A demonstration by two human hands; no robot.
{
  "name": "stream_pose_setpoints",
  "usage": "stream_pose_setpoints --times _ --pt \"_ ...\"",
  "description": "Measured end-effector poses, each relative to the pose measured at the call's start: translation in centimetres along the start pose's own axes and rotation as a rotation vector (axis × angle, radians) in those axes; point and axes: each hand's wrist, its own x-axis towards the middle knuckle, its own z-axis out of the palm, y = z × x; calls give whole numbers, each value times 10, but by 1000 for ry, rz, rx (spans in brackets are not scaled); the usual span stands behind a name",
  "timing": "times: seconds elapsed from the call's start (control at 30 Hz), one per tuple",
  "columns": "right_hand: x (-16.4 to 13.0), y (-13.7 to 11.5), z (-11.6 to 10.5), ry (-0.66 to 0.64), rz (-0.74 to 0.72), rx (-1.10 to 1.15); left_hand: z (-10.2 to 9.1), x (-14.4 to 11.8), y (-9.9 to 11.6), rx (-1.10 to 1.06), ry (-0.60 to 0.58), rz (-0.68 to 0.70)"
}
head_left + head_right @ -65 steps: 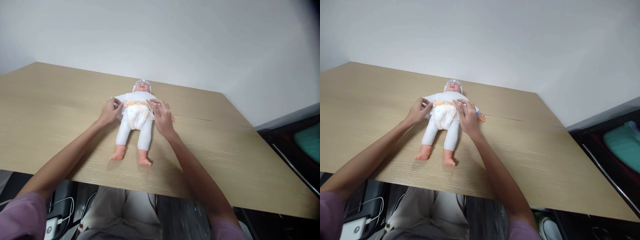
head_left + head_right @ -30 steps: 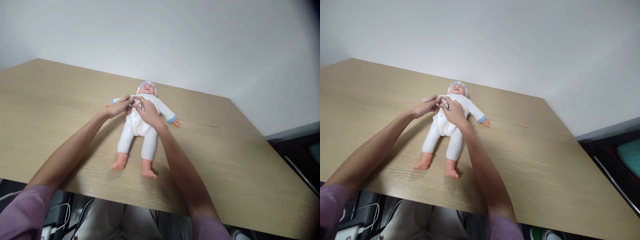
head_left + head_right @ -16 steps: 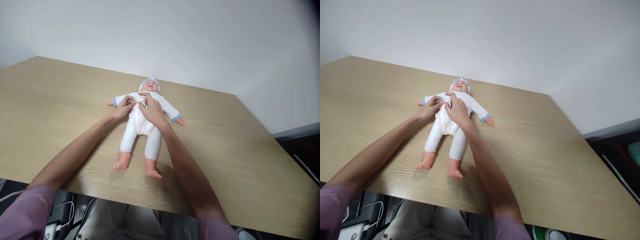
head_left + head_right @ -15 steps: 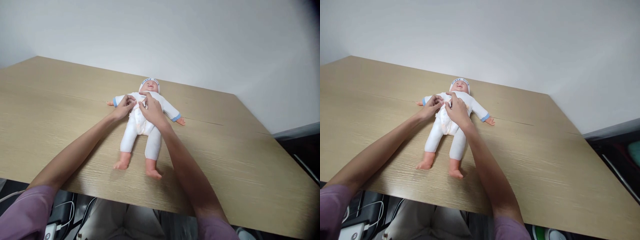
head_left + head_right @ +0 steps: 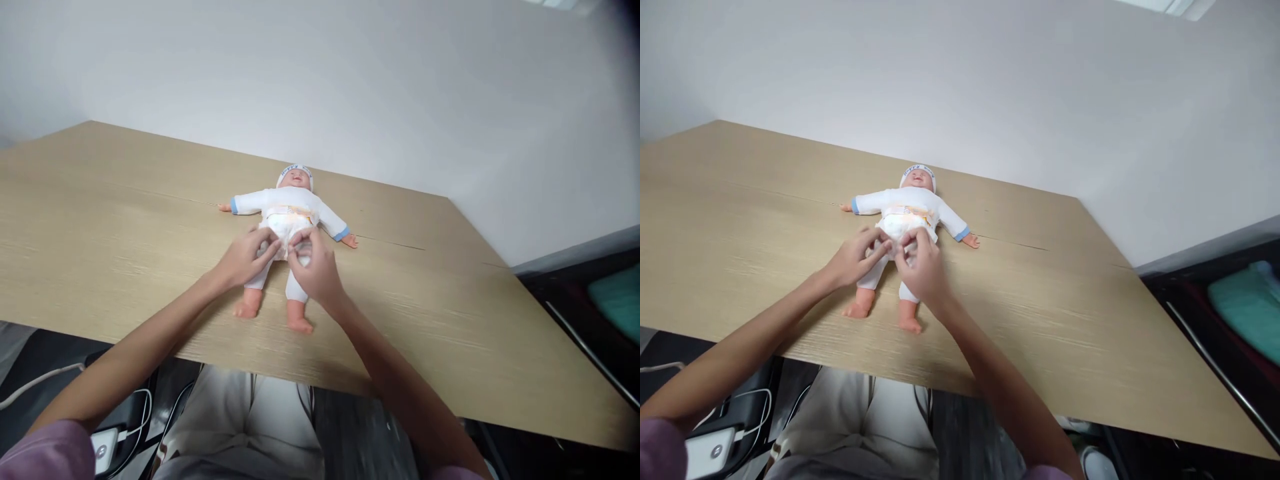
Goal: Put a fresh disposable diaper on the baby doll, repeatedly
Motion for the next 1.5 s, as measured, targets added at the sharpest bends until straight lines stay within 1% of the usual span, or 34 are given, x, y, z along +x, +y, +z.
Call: stream_pose_setpoints --times 0.07,0.13,0.17,0.23,0.33,0.43,0.57,0.7,0.8,0.87,0.93,1.03,1.13,1.2,1.27,1.33,1.43,1.5 --pt "-25 -4 -11 -151 70 -31 -4 -14 -3 40 -127 -9" --pt "-38 -2 -19 -245 100 -165 -7 -20 -11 52 -175 -31" --pt "-40 1 -22 -256 111 -248 -7 -19 -14 48 -175 -52" --pt "-36 7 -22 -231 150 -395 -4 -14 -21 34 -147 -111" --pt "-26 16 -12 -203 217 -543 5 0 -26 33 -96 -167" --pt "-23 21 0 -196 170 -611 14 8 -29 18 -81 -162" --pt "-31 25 4 -177 99 -568 16 6 -32 -33 -72 -119" --pt "-35 25 0 -142 75 -514 11 3 -29 -101 -58 -74" --pt "-36 26 1 -135 60 -476 10 3 -27 -116 -81 -63" --pt "-35 27 2 -143 84 -453 9 3 -27 -99 -102 -72" --pt "-34 29 4 -133 149 -425 10 3 -29 -94 -112 -94" --pt "-32 32 6 -71 247 -323 13 2 -37 -136 -91 -148" --pt "-30 33 4 21 285 -157 18 2 -43 -258 -34 -230" --pt "-29 32 0 69 302 -103 21 2 -45 -359 3 -288" --pt "-28 31 -5 84 328 -108 22 3 -46 -442 23 -346" --pt "-28 30 -10 71 352 -133 21 4 -45 -487 43 -418" --pt "-28 27 -14 36 349 -196 19 4 -43 -449 46 -483" --pt "-28 26 -14 7 328 -246 17 3 -41 -386 21 -461"
